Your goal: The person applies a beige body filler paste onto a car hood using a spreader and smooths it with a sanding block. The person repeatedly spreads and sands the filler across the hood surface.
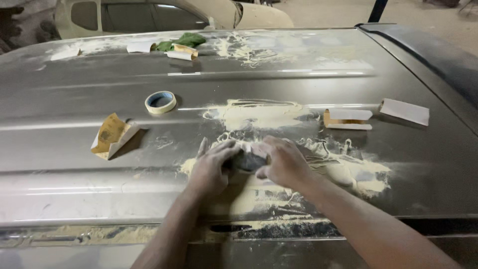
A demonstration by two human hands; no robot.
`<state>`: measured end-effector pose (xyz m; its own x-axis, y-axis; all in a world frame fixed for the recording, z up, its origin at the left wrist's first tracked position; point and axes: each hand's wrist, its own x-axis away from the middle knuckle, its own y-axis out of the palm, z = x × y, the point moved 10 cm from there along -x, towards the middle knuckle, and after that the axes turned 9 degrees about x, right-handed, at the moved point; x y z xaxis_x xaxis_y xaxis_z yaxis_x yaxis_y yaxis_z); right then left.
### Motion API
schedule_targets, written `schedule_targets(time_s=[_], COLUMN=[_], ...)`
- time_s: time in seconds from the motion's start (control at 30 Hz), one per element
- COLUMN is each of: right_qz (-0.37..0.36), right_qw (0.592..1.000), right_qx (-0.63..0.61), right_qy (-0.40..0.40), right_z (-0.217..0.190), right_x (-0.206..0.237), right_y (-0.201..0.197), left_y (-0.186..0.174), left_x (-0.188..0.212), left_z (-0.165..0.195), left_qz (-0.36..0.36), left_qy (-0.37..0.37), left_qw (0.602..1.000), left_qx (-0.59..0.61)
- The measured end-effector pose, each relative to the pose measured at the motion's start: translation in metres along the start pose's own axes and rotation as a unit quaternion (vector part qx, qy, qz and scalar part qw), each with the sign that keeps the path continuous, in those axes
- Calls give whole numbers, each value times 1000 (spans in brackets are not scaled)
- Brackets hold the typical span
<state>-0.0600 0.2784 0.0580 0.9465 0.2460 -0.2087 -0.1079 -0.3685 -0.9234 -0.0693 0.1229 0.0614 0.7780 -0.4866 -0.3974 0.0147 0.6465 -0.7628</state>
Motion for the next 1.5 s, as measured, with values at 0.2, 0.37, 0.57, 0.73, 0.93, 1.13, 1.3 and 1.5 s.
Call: schedule_targets(time_s=[0.2,0.37,0.57,0.73,0.93,1.13,1.3,1.5], right_qz=[32,90,35,99,-9,-34,-55,-22], right_qw=[994,991,995,984,999,997,998,999], right_qx=[2,-21,16,-11,-18,7,6,6], right_qy=[-100,-91,-94,-145,-35,-69,-2,-49], right_z=[-30,-44,-47,-56,-34,-46,-42,-46], right_x=[30,30,-8,25,-28,15,-5,-9], right_y=[-9,-19,-20,-23,5,11,8,0], left_y=[6,3,-28,-18,-30,-25,-26,-36], left_x=[27,31,4,45,2,45,22,19], left_z=[13,2,4,6,-25,1,-13,4], left_qz=[7,19,49,62,37,64,9,25], left_qy=[16,21,23,12,-8,7,-7,-29], left_qw=[1000,1000,999,998,999,998,999,999], left_qx=[-7,-3,4,23,14,21,-35,-21])
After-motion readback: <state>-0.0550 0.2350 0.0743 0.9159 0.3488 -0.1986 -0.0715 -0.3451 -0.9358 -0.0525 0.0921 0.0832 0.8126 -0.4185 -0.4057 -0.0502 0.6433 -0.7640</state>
